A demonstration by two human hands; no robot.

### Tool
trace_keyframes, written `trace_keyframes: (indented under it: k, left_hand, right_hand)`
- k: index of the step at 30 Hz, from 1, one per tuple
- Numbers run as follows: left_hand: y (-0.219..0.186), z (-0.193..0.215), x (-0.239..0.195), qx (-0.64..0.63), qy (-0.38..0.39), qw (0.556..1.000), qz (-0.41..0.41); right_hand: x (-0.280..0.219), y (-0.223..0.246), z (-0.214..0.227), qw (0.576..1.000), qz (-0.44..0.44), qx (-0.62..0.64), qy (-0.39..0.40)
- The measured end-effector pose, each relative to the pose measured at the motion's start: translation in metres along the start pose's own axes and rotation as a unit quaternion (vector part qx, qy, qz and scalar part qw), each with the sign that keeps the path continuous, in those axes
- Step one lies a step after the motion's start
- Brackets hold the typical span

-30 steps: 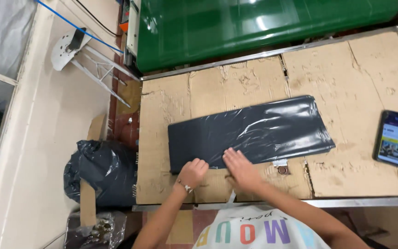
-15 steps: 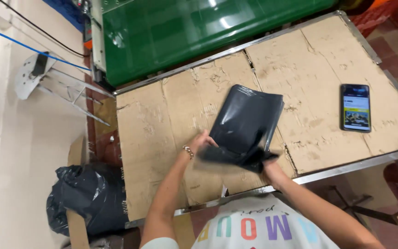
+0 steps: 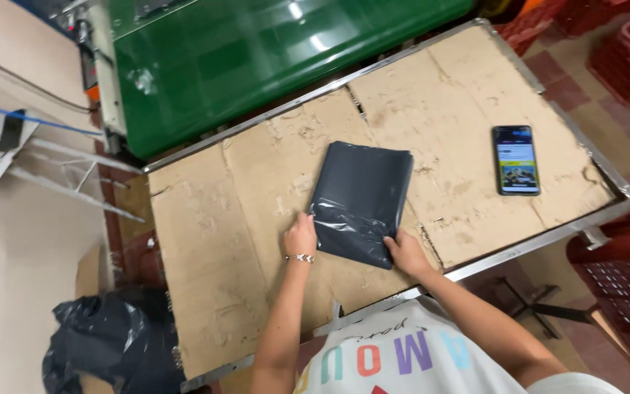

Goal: Folding plastic bags and stacking them into a crate at the end of a production line.

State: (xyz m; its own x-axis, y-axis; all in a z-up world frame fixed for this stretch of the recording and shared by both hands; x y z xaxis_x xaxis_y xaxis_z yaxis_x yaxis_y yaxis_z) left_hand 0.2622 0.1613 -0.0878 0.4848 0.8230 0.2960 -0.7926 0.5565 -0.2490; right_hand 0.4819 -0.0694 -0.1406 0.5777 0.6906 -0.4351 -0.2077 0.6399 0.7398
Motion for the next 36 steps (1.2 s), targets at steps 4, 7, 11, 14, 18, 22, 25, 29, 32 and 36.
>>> trace_keyframes:
  k: [4,7,11,14,18,22,25,29,32,36]
  left_hand:
    - [0.001,0.007,0.003,0.061,0.005,0.997,0.047]
    - [-0.008,0.029,0.007,0.113,-0.029,0.992,0.054]
    - [-0.013,0.031,0.032,0.122,-0.032,0.99,0.062]
    - [-0.022,-0.001,0.061,0.052,0.042,0.996,0.052]
    - [-0.037,-0.027,0.094,-0.074,0.066,0.994,0.049]
    - [-0.113,0.055,0.082,-0.164,-0.012,0.982,-0.097]
    - [-0.173,0.135,0.049,-0.202,-0.056,0.956,-0.206]
    - [-0.261,0.246,0.018,-0.344,-0.035,0.886,-0.31]
    - [-0.326,0.289,-0.01,-0.466,0.026,0.793,-0.391]
    - [-0.41,0.269,-0.021,-0.524,0.047,0.76,-0.383]
  right_hand:
    - [-0.001,0.009,0.004,0.996,0.006,-0.083,-0.015]
    - [-0.012,0.021,0.015,0.997,-0.02,-0.07,0.003]
    - [-0.054,0.071,0.049,0.998,-0.024,-0.058,-0.006]
    - [-0.064,0.077,0.055,0.997,-0.02,-0.07,-0.016]
    - [-0.068,0.075,0.058,0.996,0.008,-0.079,-0.031]
    - [-0.066,0.042,0.05,0.999,0.036,-0.025,-0.025]
    - [-0.08,0.027,0.083,0.994,0.062,0.05,-0.069]
    - [-0.085,-0.01,0.147,0.978,0.061,0.149,-0.129]
    - [-0.099,-0.062,0.22,0.898,0.227,0.279,-0.253]
    - [-0.235,-0.038,0.367,0.838,0.256,0.269,-0.399]
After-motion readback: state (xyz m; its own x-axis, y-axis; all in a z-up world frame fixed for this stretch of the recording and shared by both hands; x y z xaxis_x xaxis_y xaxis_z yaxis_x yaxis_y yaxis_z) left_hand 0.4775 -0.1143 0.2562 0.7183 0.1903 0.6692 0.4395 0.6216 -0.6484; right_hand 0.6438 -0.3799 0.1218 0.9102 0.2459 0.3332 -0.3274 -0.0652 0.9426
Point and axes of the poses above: each hand's wrist, its own x-axis towards the middle knuckle, its own z-axis out of the back of the hand, y = z × x, the point moved 10 cm from there along x, towards the middle knuckle
